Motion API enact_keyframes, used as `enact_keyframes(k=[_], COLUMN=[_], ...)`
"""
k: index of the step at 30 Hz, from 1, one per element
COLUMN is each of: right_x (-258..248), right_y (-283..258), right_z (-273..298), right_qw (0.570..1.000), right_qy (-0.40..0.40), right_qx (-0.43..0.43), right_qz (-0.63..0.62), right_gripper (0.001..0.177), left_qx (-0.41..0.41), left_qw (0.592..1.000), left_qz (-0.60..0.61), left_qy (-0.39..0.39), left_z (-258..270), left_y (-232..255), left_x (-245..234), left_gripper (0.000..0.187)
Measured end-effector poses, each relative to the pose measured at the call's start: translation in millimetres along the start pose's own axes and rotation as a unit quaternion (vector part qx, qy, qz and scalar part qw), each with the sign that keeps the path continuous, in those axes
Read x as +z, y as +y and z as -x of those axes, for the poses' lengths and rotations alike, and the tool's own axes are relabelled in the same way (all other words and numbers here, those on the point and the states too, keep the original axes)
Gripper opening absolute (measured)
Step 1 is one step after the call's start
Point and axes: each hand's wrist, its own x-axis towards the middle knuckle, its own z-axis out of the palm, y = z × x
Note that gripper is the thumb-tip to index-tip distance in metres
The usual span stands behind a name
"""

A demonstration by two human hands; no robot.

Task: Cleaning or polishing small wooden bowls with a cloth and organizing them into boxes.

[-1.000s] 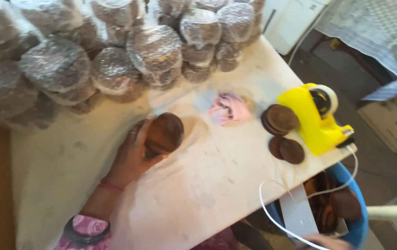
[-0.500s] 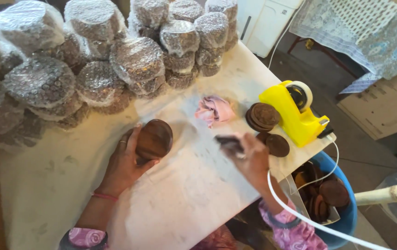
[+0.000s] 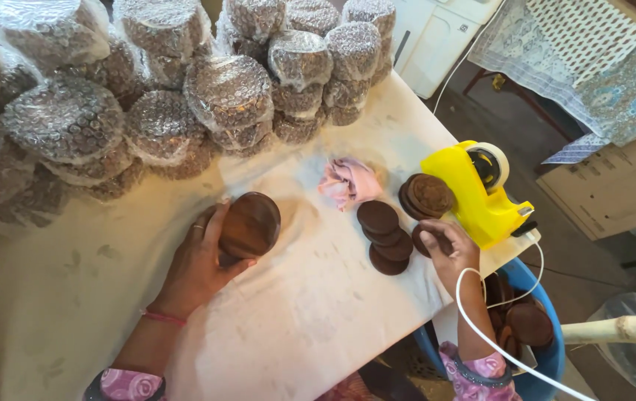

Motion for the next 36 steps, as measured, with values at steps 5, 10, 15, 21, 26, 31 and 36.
enact_keyframes(k=[5,10,15,21,26,31,36], right_x=[13.2,37.5,54.6,54.8,46.3,37.8,45.8], right_y=[-8.4,-11.0,-14.8,-8.3,10.9,6.8,-19.0], right_z=[-12.1,-29.4,-33.4,-30.9,-32.7,-32.8,-37.2], right_qw=[0.999,0.976,0.966,0.991,0.997,0.966,0.942], right_qy=[-0.009,-0.119,-0.140,-0.045,0.053,0.058,-0.015], right_qx=[0.035,-0.072,-0.067,-0.086,-0.052,0.047,0.081], right_qz=[-0.007,0.168,0.208,0.092,-0.027,-0.246,-0.325], right_gripper=[0.031,0.065,0.062,0.036,0.022,0.020,0.024], left_qx=[-0.022,-0.014,-0.023,-0.022,-0.023,0.023,-0.020], left_qw=[1.000,1.000,0.999,0.999,0.998,0.998,0.999], left_qz=[-0.005,-0.014,-0.021,-0.030,-0.052,-0.029,-0.024], left_qy=[-0.011,-0.010,-0.014,0.005,0.022,0.046,0.028], left_z=[1.1,0.1,0.3,1.9,1.4,3.0,6.1], left_y=[2.6,1.7,4.4,0.5,-4.0,-0.6,10.1], left_x=[-2.1,-1.0,-3.3,-2.6,-2.0,-5.4,-17.7], left_gripper=[0.111,0.113,0.112,0.099,0.081,0.071,0.068])
